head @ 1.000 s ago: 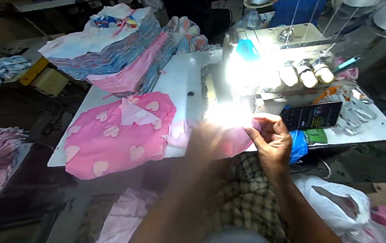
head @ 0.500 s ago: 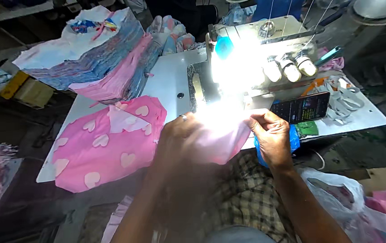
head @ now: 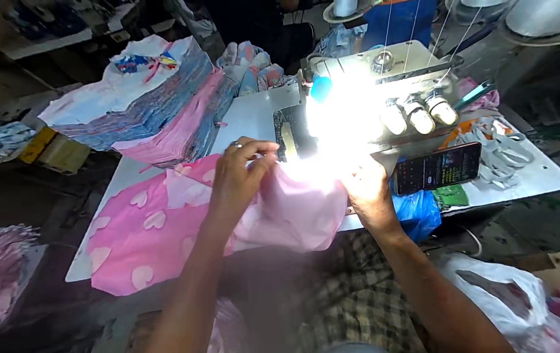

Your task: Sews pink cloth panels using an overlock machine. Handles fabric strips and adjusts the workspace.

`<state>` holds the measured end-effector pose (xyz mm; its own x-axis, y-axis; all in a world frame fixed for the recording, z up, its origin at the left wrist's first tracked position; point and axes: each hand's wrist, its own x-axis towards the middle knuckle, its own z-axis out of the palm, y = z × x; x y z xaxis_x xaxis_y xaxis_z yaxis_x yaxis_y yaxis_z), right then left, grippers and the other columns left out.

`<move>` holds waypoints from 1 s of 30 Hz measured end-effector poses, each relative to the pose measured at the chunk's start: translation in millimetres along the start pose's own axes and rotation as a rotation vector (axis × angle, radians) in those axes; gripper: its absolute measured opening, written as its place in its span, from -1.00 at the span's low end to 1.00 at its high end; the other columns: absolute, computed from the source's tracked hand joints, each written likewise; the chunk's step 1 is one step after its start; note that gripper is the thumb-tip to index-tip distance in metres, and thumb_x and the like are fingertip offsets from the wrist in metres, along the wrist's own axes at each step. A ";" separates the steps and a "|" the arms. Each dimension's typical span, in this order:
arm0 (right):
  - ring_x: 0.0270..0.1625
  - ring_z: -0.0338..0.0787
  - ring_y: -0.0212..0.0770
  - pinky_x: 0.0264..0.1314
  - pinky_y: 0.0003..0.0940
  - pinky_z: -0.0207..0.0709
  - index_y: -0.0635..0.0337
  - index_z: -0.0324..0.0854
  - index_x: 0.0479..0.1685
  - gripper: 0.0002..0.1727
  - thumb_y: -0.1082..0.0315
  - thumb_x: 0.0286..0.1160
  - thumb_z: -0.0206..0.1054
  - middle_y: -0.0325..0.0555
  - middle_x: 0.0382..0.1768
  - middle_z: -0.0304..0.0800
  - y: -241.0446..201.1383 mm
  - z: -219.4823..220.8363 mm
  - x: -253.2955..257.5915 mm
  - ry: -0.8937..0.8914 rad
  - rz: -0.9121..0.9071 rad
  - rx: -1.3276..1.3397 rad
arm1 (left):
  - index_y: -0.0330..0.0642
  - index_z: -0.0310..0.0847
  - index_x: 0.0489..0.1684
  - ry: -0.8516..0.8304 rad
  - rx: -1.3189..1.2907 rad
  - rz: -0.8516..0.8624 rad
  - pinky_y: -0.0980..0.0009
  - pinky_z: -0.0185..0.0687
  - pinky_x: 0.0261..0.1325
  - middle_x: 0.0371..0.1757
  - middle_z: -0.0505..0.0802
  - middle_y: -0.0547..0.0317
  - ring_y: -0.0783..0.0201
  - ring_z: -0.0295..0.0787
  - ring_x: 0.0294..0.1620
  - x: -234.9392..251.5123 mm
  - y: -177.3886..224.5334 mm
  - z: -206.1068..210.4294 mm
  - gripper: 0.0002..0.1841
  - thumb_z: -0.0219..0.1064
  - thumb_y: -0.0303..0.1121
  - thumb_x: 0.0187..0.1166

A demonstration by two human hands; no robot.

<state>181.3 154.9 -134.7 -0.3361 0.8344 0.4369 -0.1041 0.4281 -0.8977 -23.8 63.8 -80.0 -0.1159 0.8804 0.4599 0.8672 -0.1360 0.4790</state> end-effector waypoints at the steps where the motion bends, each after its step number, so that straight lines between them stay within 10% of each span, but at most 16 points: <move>1: -0.41 0.68 -0.59 -0.39 -0.68 0.54 0.18 0.68 0.02 -0.88 0.42 0.63 0.32 -0.31 -0.39 0.76 -2.1 0.9 1.8 -0.014 -0.032 -0.016 | -0.29 0.70 0.26 -0.038 -0.045 0.014 0.04 0.55 0.38 0.29 0.78 -0.08 0.03 0.71 0.29 3.2 7.3 5.3 -0.70 0.25 -0.36 0.71; 6: -0.51 0.59 -0.54 -0.50 -0.64 0.45 0.12 0.70 -0.04 -0.86 0.33 0.74 0.24 -0.31 -0.47 0.65 -9.1 -0.2 -1.6 -0.001 -0.004 -0.074 | -0.25 0.75 -0.27 -0.054 -0.148 0.086 0.44 0.60 -0.17 -0.27 0.80 0.13 0.37 0.71 -0.28 7.0 22.4 31.3 -0.87 0.43 -0.36 0.54; 12: -0.14 0.88 -0.46 -0.06 -0.56 0.79 0.21 0.73 0.07 -0.69 0.45 0.34 0.57 -0.22 -0.15 0.89 0.7 -0.3 -29.4 -0.021 0.007 0.019 | -0.17 0.69 -0.23 0.024 -0.211 0.028 0.72 0.44 -0.45 -0.36 0.71 0.28 0.57 0.58 -0.45 6.8 39.8 11.6 -0.92 0.37 -0.38 0.62; 16: -0.13 0.82 -0.58 0.00 -0.68 0.68 0.32 0.78 0.01 -0.82 0.44 0.57 0.37 -0.18 -0.17 0.89 -6.7 -1.3 -26.8 0.119 -0.214 -0.139 | -0.07 0.73 -0.07 -0.131 -0.731 -0.023 0.73 0.60 -0.47 -0.36 0.79 0.42 0.63 0.67 -0.50 1.6 31.3 0.3 -0.82 0.17 -0.36 0.78; 19: -0.22 0.77 -0.48 -0.17 -0.65 0.58 0.28 0.66 -0.05 -0.89 0.49 0.65 0.24 -0.10 -0.25 0.80 -19.5 6.6 -17.0 0.155 -0.369 -0.305 | -0.21 0.64 0.26 -0.108 -0.703 -0.025 0.56 0.76 -0.01 0.00 0.84 0.27 0.52 0.80 -0.11 -1.9 21.8 16.9 -0.71 0.09 -0.57 0.72; 22: 0.01 0.72 -0.26 0.09 -0.50 0.55 0.21 0.76 -0.26 -0.97 0.47 0.45 0.41 -0.05 -0.17 0.78 -20.9 18.3 -7.3 0.189 -0.474 -0.351 | -0.22 0.63 0.37 -0.136 -0.748 -0.025 0.57 0.69 0.15 0.19 0.83 0.26 0.52 0.77 0.07 -8.8 13.7 29.3 -0.59 0.20 -0.66 0.56; 26: 0.06 0.65 -0.34 0.21 -0.53 0.48 0.22 0.70 -0.29 -0.92 0.42 0.41 0.48 -0.11 -0.17 0.68 -27.2 25.6 -2.1 0.183 -0.450 -0.230 | -0.10 0.78 -0.15 -0.098 -0.776 -0.067 0.68 0.67 -0.11 -0.11 0.82 0.42 0.63 0.72 -0.15 -17.5 6.4 25.4 -0.81 0.32 -0.61 0.50; 30: -0.31 0.66 -0.71 -0.29 -0.75 0.58 0.08 0.44 0.11 -0.87 0.41 0.72 0.20 -0.44 -0.24 0.65 -43.2 13.1 -1.6 0.144 -0.199 0.078 | 0.13 0.71 -0.19 -0.026 -0.906 -0.059 0.36 0.64 0.33 0.05 0.76 0.47 0.42 0.67 0.21 -26.3 -20.6 3.0 -0.79 0.20 -0.10 0.76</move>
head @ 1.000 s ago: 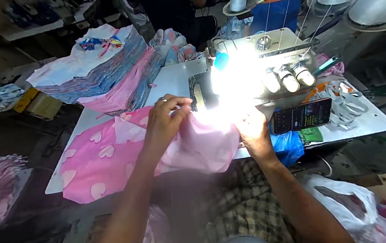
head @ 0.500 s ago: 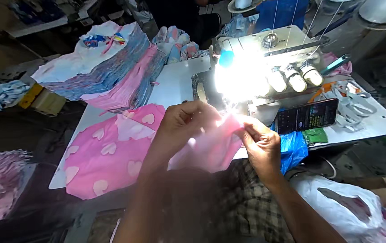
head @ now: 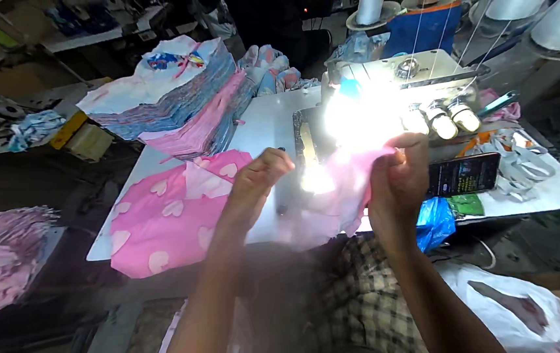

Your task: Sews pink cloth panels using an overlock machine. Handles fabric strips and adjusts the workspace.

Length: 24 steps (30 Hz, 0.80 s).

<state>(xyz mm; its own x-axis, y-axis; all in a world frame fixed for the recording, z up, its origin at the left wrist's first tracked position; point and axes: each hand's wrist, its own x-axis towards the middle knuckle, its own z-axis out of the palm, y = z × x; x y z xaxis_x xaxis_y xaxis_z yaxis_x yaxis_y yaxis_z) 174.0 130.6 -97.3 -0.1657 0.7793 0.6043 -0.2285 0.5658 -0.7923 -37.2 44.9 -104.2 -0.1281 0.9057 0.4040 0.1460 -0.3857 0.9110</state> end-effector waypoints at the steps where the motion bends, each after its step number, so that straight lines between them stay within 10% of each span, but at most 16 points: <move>1: -0.35 0.67 -0.70 -0.35 -0.74 0.59 0.05 0.41 0.15 -0.88 0.36 0.78 0.15 -0.46 -0.27 0.67 0.4 -4.7 1.9 -0.009 0.015 0.009 | 0.13 0.70 -0.12 0.026 -0.095 -0.012 0.18 0.63 0.45 0.06 0.78 0.42 0.31 0.70 0.29 -1.4 4.5 -9.7 -0.74 0.10 -0.06 0.81; 4: -0.39 0.61 -0.69 -0.35 -0.76 0.49 0.22 0.61 0.03 -0.84 0.32 0.76 0.21 -0.37 -0.38 0.66 1.2 -7.4 5.5 -0.024 -0.044 -0.160 | 0.22 0.54 -0.14 0.075 -0.085 -0.053 0.26 0.76 0.23 -0.30 0.74 0.52 0.44 0.79 -0.13 1.6 25.9 -24.9 -0.78 -0.01 -0.13 0.87; 11: -0.01 0.71 -0.49 0.07 -0.70 0.57 0.31 0.82 -0.16 -0.89 0.43 0.53 0.44 -0.13 -0.15 0.72 -7.0 13.0 7.9 -0.092 -0.332 -0.180 | -0.16 0.55 0.48 -0.180 0.238 -0.027 0.56 0.72 0.16 0.29 0.77 0.35 0.54 0.74 0.17 14.5 35.0 30.0 -0.45 0.41 -0.55 0.42; 16: 0.05 0.71 -0.65 0.12 -0.71 0.61 0.19 0.58 0.02 -0.85 0.39 0.82 0.10 -0.37 -0.04 0.72 -21.3 -11.9 21.8 -0.043 -0.231 -0.083 | 0.17 0.77 -0.33 -0.215 0.065 0.075 0.71 0.61 0.05 -0.06 0.80 0.70 0.76 0.67 0.03 -10.1 25.6 36.1 -0.82 0.39 -0.04 0.56; 19: 0.07 0.68 -0.67 0.14 -0.73 0.59 0.22 0.61 0.08 -0.83 0.39 0.81 0.12 -0.38 -0.01 0.70 -25.4 -23.2 31.2 -0.044 -0.236 -0.099 | 0.29 0.84 -0.28 -0.185 -0.095 0.124 0.56 0.56 0.34 0.21 0.79 0.67 0.61 0.63 0.32 -26.9 29.4 28.1 -0.78 0.32 0.06 0.59; 24: -0.08 0.67 -0.68 -0.01 -0.74 0.55 0.26 0.67 0.10 -0.80 0.38 0.77 0.18 -0.37 -0.08 0.71 -19.3 -39.4 42.8 -0.012 -0.290 -0.183 | 0.22 0.74 -0.35 -0.079 -0.228 0.036 0.82 0.57 -0.24 -0.39 0.77 0.67 0.78 0.69 -0.31 -39.3 43.4 19.2 -0.80 0.35 0.00 0.61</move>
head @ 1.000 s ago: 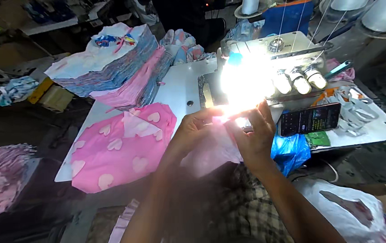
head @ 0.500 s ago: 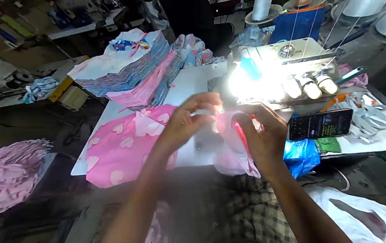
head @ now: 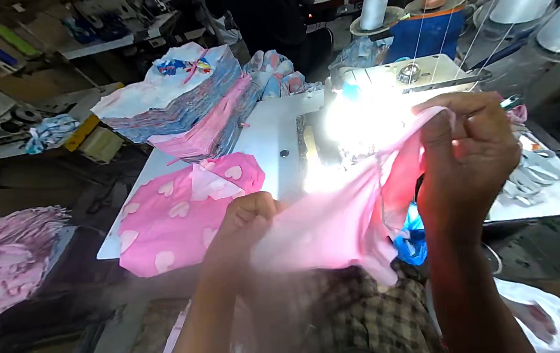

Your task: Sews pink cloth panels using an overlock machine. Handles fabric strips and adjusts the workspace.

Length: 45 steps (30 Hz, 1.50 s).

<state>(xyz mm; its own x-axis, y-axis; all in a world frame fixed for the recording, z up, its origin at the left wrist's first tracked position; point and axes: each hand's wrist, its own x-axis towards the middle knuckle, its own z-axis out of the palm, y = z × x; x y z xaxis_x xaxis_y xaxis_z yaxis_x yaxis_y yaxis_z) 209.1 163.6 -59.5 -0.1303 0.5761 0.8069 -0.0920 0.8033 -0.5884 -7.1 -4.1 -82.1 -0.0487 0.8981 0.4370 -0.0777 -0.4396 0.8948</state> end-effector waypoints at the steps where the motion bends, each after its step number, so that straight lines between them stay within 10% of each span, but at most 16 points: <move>1: -0.10 0.68 -0.67 -0.02 -0.73 0.57 0.25 0.65 0.11 -0.80 0.38 0.78 0.17 -0.38 -0.09 0.71 0.8 -4.0 1.0 0.013 0.001 -0.009 | 0.25 0.71 -0.34 0.015 0.087 -0.063 0.82 0.56 -0.24 -0.37 0.74 0.67 0.78 0.66 -0.31 -0.5 0.8 -3.4 -0.77 0.31 0.07 0.62; 7: -0.23 0.70 -0.74 -0.18 -0.82 0.58 0.17 0.72 0.01 -0.87 0.37 0.67 0.32 -0.47 -0.22 0.77 -5.5 -3.8 -6.4 -0.070 0.107 -0.012 | 0.24 0.66 -0.13 0.188 0.161 -0.390 0.73 0.64 -0.36 -0.43 0.74 0.53 0.69 0.67 -0.45 8.2 18.2 -3.1 -0.76 0.16 0.07 0.74; 11: -0.17 0.71 -0.74 -0.11 -0.82 0.59 0.17 0.73 -0.02 -0.87 0.34 0.65 0.35 -0.46 -0.18 0.78 -1.5 -9.3 -4.7 -0.052 0.120 -0.046 | 0.15 0.81 -0.06 0.103 0.433 -0.463 0.70 0.69 -0.37 -0.40 0.88 0.48 0.65 0.75 -0.46 14.8 25.0 -13.7 -0.81 0.53 -0.17 0.43; 16: -0.51 0.66 -0.69 -0.53 -0.76 0.56 0.03 0.75 -0.16 -0.92 0.26 0.58 0.42 -0.52 -0.45 0.74 2.3 -24.1 -22.6 -0.221 0.289 0.054 | 0.32 0.74 -0.19 0.135 0.484 -0.299 0.77 0.62 -0.34 -0.37 0.81 0.69 0.77 0.69 -0.40 32.3 53.1 -42.4 -0.78 0.15 -0.07 0.79; 19: -0.33 0.76 -0.64 -0.23 -0.69 0.68 0.04 0.78 -0.19 -0.92 0.40 0.56 0.37 -0.49 -0.38 0.83 3.8 -11.6 -50.7 -0.436 0.486 0.475 | 0.36 0.58 -0.10 -0.041 0.722 -0.151 0.84 0.59 -0.33 -0.36 0.77 0.88 0.88 0.65 -0.40 95.2 82.3 -61.0 -0.90 0.19 -0.19 0.78; 23: -0.14 0.82 -0.52 0.08 -0.57 0.71 0.23 0.72 -0.10 -0.87 0.47 0.68 0.24 -0.32 -0.24 0.86 1.0 16.6 -86.9 -0.353 0.772 0.670 | -0.03 0.56 0.00 -0.210 0.856 -0.172 0.71 0.66 -0.17 -0.26 0.78 0.61 0.74 0.70 -0.29 174.5 58.5 -62.2 -0.90 0.27 -0.39 0.65; 30: -0.28 0.71 -0.67 -0.11 -0.73 0.59 0.24 0.64 -0.01 -0.86 0.42 0.69 0.20 -0.45 -0.35 0.77 13.2 1.1 -152.3 -0.336 0.904 0.436 | -0.39 0.76 0.03 -0.092 1.048 -0.364 0.10 0.63 0.05 -0.10 0.84 -0.15 0.10 0.75 -0.13 160.5 -52.6 -24.5 -0.80 0.41 -0.54 0.51; 36: -0.24 0.75 -0.64 -0.10 -0.72 0.63 0.20 0.66 0.02 -0.82 0.39 0.74 0.16 -0.43 -0.31 0.79 9.2 -15.9 -171.3 -0.361 0.938 0.472 | -0.36 0.56 0.34 0.191 1.099 -0.177 0.25 0.61 -0.10 -0.27 0.81 0.05 0.24 0.73 -0.26 127.2 -81.8 9.6 -0.52 0.44 -0.40 0.43; 41: -0.15 0.79 -0.58 0.01 -0.65 0.66 0.18 0.63 0.00 -0.84 0.42 0.75 0.14 -0.39 -0.25 0.82 20.3 -15.5 -160.3 -0.218 0.952 0.539 | -0.28 0.05 0.82 0.280 1.110 -0.357 -0.04 0.51 0.44 0.28 0.77 -0.34 -0.16 0.74 0.30 157.5 -80.7 29.4 -0.03 0.56 -0.49 0.32; 45: -0.14 0.77 -0.60 0.02 -0.69 0.64 0.24 0.64 0.02 -0.83 0.44 0.74 0.14 -0.38 -0.23 0.81 29.5 -15.0 -145.2 -0.215 0.856 0.488 | -0.38 -0.07 0.82 0.259 1.141 -0.329 0.11 0.50 0.44 0.27 0.74 -0.35 -0.07 0.72 0.28 170.5 -72.1 41.3 -0.01 0.53 -0.55 0.33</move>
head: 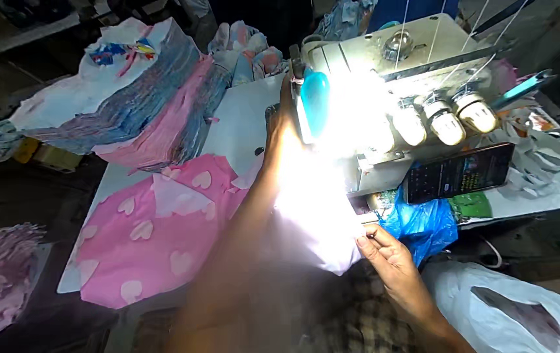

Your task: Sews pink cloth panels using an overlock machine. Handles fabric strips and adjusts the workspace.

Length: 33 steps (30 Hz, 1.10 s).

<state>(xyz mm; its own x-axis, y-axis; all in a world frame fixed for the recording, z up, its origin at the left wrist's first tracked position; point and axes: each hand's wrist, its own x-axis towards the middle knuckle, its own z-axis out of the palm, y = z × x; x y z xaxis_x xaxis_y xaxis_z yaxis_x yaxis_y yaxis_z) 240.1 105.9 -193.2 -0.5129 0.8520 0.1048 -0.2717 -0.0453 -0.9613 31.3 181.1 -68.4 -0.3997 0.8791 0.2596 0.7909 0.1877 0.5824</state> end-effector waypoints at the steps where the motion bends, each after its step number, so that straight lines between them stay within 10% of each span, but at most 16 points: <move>1: -0.16 0.77 -0.62 0.00 -0.70 0.64 0.25 0.65 0.02 -0.84 0.44 0.73 0.16 -0.39 -0.25 0.81 0.5 -0.5 0.9 -0.013 -0.013 -0.023 | -0.40 -0.04 0.81 0.022 0.000 0.081 0.13 0.50 0.45 0.29 0.75 -0.32 -0.03 0.73 0.30 4.9 -14.1 5.1 0.00 0.54 -0.50 0.28; 7: -0.14 0.81 -0.61 0.02 -0.67 0.68 0.26 0.69 -0.03 -0.88 0.44 0.62 0.29 -0.37 -0.23 0.87 6.8 6.5 -11.5 -0.063 0.050 -0.043 | -0.39 0.06 0.82 0.017 -0.081 0.309 0.04 0.35 0.61 0.54 0.60 -0.29 -0.09 0.51 0.57 -19.0 -57.9 -18.0 -0.19 0.41 -0.39 0.56; 11: -0.05 0.91 -0.34 0.17 -0.37 0.81 0.33 0.64 0.02 -0.84 0.49 0.72 0.16 -0.19 -0.14 0.88 0.1 14.0 -12.4 -0.066 0.120 0.131 | 0.06 0.38 0.50 0.262 -0.384 0.240 0.66 0.61 -0.31 0.09 0.75 0.43 0.63 0.67 -0.29 -161.2 -44.1 -22.7 -0.62 0.22 -0.23 0.75; 13: -0.13 0.93 -0.24 0.05 -0.29 0.86 0.31 0.57 0.04 -0.84 0.50 0.77 0.08 -0.10 -0.13 0.87 -12.2 21.4 -9.6 -0.062 0.179 0.335 | 0.27 0.42 0.37 0.188 -0.621 0.194 0.70 0.65 -0.49 0.03 0.83 0.53 0.65 0.71 -0.48 -223.1 -45.1 7.8 -0.70 0.25 -0.25 0.76; 16: -0.13 0.94 -0.18 -0.02 -0.26 0.87 0.26 0.53 0.10 -0.84 0.45 0.79 0.08 -0.01 -0.04 0.86 -30.5 34.5 -9.2 -0.086 0.198 0.590 | 0.03 0.10 0.73 0.197 -0.599 0.092 0.59 0.73 0.21 0.52 0.59 0.26 0.59 0.72 0.24 -257.0 -57.8 47.5 -0.25 0.45 -0.35 0.54; 20: 0.10 0.91 -0.08 0.29 -0.14 0.77 0.27 0.51 0.19 -0.81 0.45 0.76 0.14 0.08 0.07 0.85 -38.3 58.3 -16.4 -0.123 0.233 0.814 | -0.69 -0.22 0.74 0.394 -0.388 0.116 0.34 0.21 0.73 0.68 0.31 -0.49 0.21 0.27 0.73 -198.7 -57.2 33.6 0.21 0.52 0.09 0.38; 25: 0.19 0.88 -0.03 0.37 -0.07 0.71 0.21 0.56 0.24 -0.77 0.43 0.70 0.25 0.09 0.16 0.83 -31.2 74.3 -30.5 -0.177 0.234 0.987 | -0.39 0.33 0.62 0.428 -0.417 0.103 0.42 0.37 0.61 0.55 0.59 0.01 0.41 0.49 0.54 -109.3 -92.5 -16.8 -0.54 -0.08 -0.37 0.83; 28: 0.25 0.86 -0.01 0.39 -0.06 0.71 0.15 0.60 0.31 -0.72 0.41 0.69 0.26 0.08 0.21 0.83 -30.8 61.8 -32.2 -0.207 0.165 1.046 | -0.53 0.20 0.60 0.473 -0.363 0.052 0.47 0.47 0.49 0.43 0.63 -0.13 0.40 0.57 0.41 -79.5 -139.7 -38.3 -0.51 -0.01 -0.39 0.78; 31: 0.22 0.88 -0.06 0.33 -0.11 0.74 0.15 0.64 0.29 -0.73 0.37 0.70 0.25 0.05 0.19 0.84 -28.4 44.7 -32.8 -0.214 0.138 1.006 | -0.40 0.17 0.70 0.447 -0.111 -0.053 -0.09 0.46 0.42 0.47 0.56 -0.42 -0.19 0.54 0.44 -90.4 -179.3 -53.6 -0.38 0.15 -0.37 0.62; 33: 0.13 0.91 -0.07 0.24 -0.12 0.79 0.23 0.64 0.23 -0.75 0.40 0.68 0.28 0.10 0.13 0.85 -25.0 39.9 -33.4 -0.166 0.210 0.923 | -0.27 0.23 0.68 0.407 -0.189 -0.144 0.08 0.53 0.40 0.46 0.60 -0.20 0.08 0.61 0.37 -99.7 -176.5 -53.6 -0.44 0.15 -0.36 0.66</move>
<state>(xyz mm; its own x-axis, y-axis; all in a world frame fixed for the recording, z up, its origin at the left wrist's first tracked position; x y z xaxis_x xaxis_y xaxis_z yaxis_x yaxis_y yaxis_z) 231.5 57.8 -162.6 -0.7137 0.6981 0.0567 -0.6589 -0.6419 -0.3922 -93.2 36.9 -155.8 -0.6782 0.5996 0.4248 0.6308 0.1785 0.7551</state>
